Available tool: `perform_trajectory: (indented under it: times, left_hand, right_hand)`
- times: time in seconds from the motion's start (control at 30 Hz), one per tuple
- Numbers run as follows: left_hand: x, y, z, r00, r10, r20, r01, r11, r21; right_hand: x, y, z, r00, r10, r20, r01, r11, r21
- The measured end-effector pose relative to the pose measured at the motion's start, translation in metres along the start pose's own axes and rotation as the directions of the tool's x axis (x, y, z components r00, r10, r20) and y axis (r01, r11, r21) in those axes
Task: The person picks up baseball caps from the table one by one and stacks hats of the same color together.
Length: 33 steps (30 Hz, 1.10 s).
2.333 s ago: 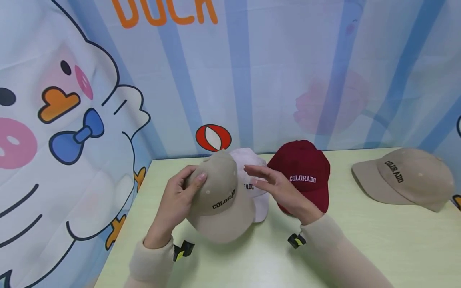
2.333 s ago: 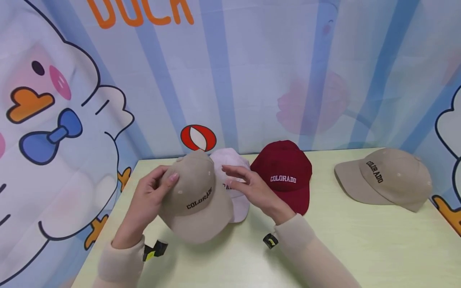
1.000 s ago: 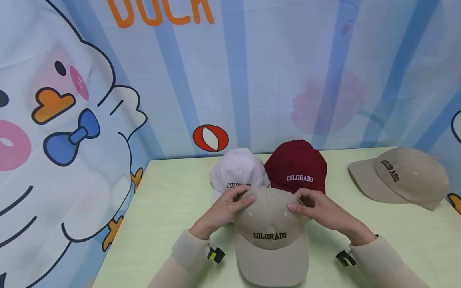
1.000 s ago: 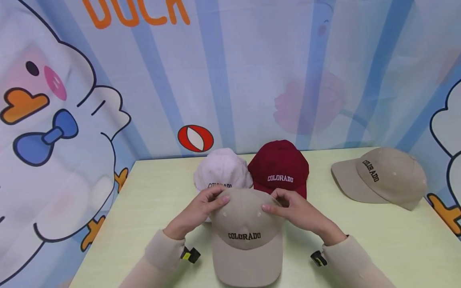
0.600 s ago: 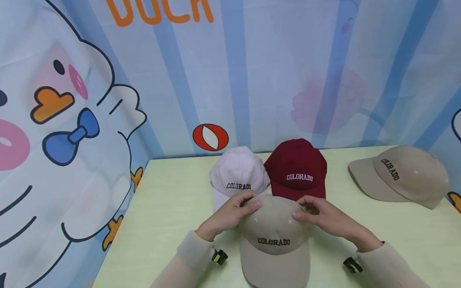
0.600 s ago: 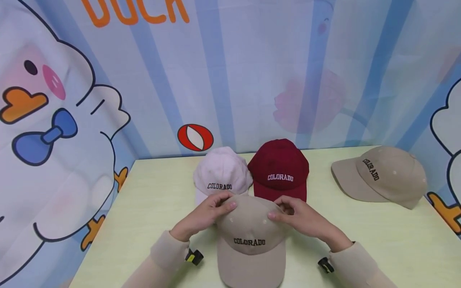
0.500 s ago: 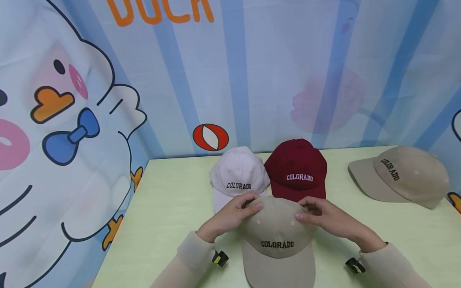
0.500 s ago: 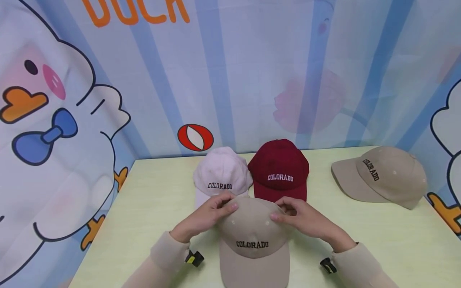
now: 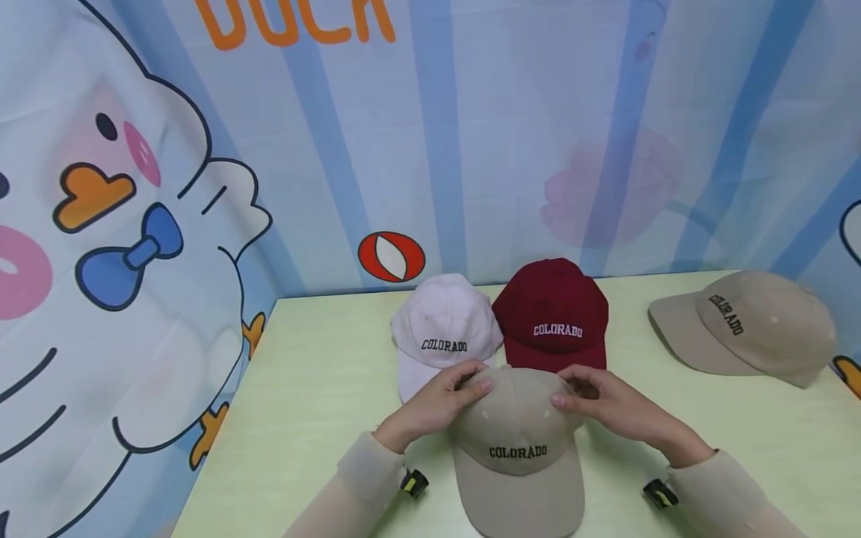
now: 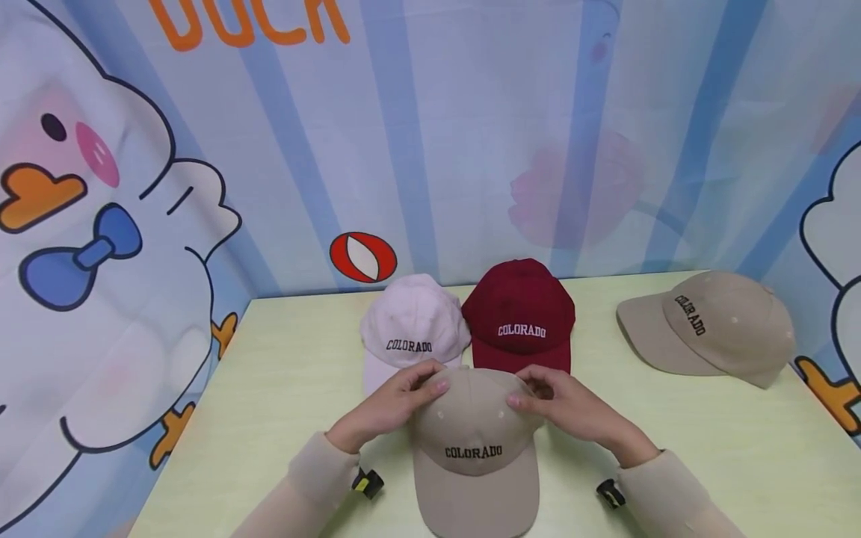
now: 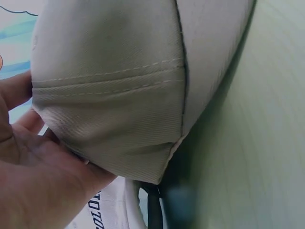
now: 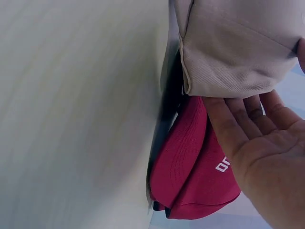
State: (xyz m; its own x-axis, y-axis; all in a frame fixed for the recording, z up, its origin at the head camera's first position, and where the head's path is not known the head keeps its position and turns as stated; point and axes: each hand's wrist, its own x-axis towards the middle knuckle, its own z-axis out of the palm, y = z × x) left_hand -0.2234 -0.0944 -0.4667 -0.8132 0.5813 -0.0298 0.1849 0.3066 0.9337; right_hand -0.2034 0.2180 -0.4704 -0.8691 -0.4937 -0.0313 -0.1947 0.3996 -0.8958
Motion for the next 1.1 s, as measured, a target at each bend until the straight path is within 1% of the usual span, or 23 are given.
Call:
perform_trajectory:
  times: [0.17,0.4,0.57,0.77,0.87,0.97,1.03,1.1]
  left_hand:
    - [0.005,-0.002,-0.001,1.0,0.02,-0.017,-0.02,1.0,0.017]
    - [0.012,-0.003,-0.004,0.999,0.002,-0.038,-0.001,1.0,0.026]
    - [0.013,-0.003,-0.005,0.999,0.002,-0.042,0.0,0.999,0.037]
    - [0.011,-0.001,-0.005,0.999,0.009,-0.054,-0.006,0.998,0.061]
    - [0.01,0.002,-0.004,0.997,0.018,-0.078,-0.01,0.994,0.105]
    - [0.009,0.008,-0.003,0.992,0.053,-0.114,-0.034,0.986,0.164]
    - [0.01,0.014,-0.001,0.987,0.082,-0.141,-0.056,0.982,0.182]
    - [0.01,0.024,0.003,0.979,0.105,-0.172,-0.072,0.98,0.185]
  right_hand:
    - [0.003,0.001,-0.001,0.999,0.022,-0.035,-0.022,1.0,0.007]
    - [0.005,0.001,-0.001,0.997,0.047,-0.068,-0.047,0.999,-0.007]
    - [0.004,0.0,0.0,0.995,0.061,-0.08,-0.062,0.998,-0.01]
    - [0.002,-0.001,0.0,0.993,0.069,-0.093,-0.07,0.997,-0.016]
    - [0.0,-0.001,-0.001,0.993,0.068,-0.094,-0.069,0.998,-0.013]
    - [-0.003,-0.003,-0.003,0.993,0.067,-0.096,-0.069,0.997,-0.015]
    - [-0.007,-0.003,-0.005,0.991,0.072,-0.109,-0.075,0.997,-0.018]
    - [-0.011,-0.005,-0.008,0.99,0.062,-0.124,-0.065,0.998,-0.021]
